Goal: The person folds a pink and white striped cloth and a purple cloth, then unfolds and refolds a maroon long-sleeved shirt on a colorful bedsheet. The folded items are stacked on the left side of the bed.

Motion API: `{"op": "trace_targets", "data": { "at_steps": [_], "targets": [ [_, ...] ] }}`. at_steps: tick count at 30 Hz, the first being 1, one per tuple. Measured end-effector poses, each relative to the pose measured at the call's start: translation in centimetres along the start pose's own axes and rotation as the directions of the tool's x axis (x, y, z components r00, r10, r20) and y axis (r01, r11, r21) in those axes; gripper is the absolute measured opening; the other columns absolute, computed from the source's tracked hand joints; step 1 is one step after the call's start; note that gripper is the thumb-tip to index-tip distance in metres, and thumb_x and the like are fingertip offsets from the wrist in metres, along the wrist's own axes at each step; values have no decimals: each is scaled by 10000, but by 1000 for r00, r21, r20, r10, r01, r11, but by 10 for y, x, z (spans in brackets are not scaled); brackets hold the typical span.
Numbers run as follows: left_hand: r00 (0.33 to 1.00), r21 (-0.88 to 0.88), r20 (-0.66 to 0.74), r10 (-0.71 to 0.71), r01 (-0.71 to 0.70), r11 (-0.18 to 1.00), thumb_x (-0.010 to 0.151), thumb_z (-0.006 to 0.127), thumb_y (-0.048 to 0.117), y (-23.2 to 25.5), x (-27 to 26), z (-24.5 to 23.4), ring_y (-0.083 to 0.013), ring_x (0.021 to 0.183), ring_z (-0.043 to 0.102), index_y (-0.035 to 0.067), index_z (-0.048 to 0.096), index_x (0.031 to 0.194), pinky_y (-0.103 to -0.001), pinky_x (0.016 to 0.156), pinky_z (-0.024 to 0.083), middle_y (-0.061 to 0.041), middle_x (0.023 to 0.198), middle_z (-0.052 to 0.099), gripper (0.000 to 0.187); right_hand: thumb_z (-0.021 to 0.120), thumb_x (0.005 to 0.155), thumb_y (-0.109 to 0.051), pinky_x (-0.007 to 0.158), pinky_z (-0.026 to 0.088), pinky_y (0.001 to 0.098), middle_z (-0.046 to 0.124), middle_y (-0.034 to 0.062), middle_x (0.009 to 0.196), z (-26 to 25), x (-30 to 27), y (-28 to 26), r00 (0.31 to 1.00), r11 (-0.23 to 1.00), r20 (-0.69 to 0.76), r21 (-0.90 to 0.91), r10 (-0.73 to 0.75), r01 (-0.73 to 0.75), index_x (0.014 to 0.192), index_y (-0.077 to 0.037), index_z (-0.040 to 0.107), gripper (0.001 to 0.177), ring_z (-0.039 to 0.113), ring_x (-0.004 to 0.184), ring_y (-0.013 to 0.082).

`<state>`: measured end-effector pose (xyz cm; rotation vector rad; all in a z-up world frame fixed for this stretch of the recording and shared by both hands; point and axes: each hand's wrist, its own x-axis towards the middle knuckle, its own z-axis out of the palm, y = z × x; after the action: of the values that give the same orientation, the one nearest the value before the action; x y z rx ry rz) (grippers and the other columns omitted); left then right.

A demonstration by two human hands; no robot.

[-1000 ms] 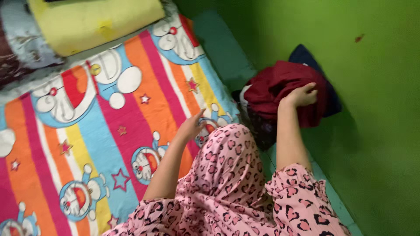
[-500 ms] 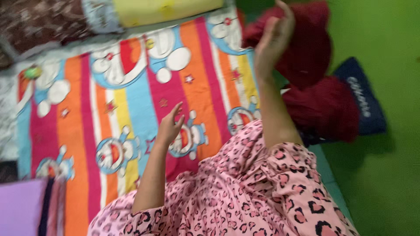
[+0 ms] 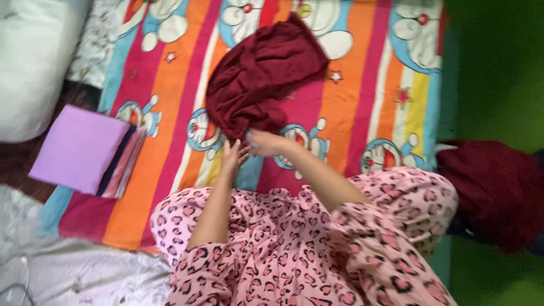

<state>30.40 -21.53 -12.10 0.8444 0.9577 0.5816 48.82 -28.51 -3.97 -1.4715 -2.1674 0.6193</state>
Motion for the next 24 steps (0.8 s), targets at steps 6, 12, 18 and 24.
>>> {"op": "trace_targets", "data": {
  "at_steps": [6, 12, 18, 24],
  "targets": [
    [995, -170, 26, 93, -87, 982, 989, 614, 309, -16, 15, -1, -208, 1043, 719, 148, 480, 1341, -374, 851, 597, -52, 1292, 657, 410, 660, 929, -143, 965, 519, 446, 680, 145, 1127, 15, -118, 59, 955, 965, -142, 61, 261, -255, 1103, -28, 710, 215, 638, 1109, 345],
    [994, -207, -38, 101, -106, 973, 992, 581, 209, -36, 32, 3, -216, 958, 737, 65, 577, 1204, -371, 776, 575, -70, 1110, 724, 256, 721, 967, -170, 927, 564, 320, 653, 104, 1235, -5, -140, 31, 774, 795, -273, 418, 571, -439, 1272, -104, 673, 316, 679, 1052, 199],
    [970, 194, 60, 234, -242, 951, 935, 573, 225, -51, 24, -2, -125, 764, 623, 28, 702, 917, -267, 715, 508, -37, 871, 695, 237, 736, 913, -164, 1034, 514, 336, 104, 222, 1654, -7, -112, 19, 860, 754, -192, 593, 473, -282, 1490, -172, 509, 620, 591, 1214, 209],
    [963, 421, 161, 214, -263, 868, 945, 577, 260, -59, 12, -1, -108, 724, 563, 1, 693, 860, -281, 644, 452, -15, 795, 642, 297, 648, 1002, -186, 1101, 433, 325, 146, 239, 1721, 13, -115, 45, 811, 555, -168, 803, 560, -217, 1571, -86, 418, 622, 524, 1384, 212]
  ]
}}
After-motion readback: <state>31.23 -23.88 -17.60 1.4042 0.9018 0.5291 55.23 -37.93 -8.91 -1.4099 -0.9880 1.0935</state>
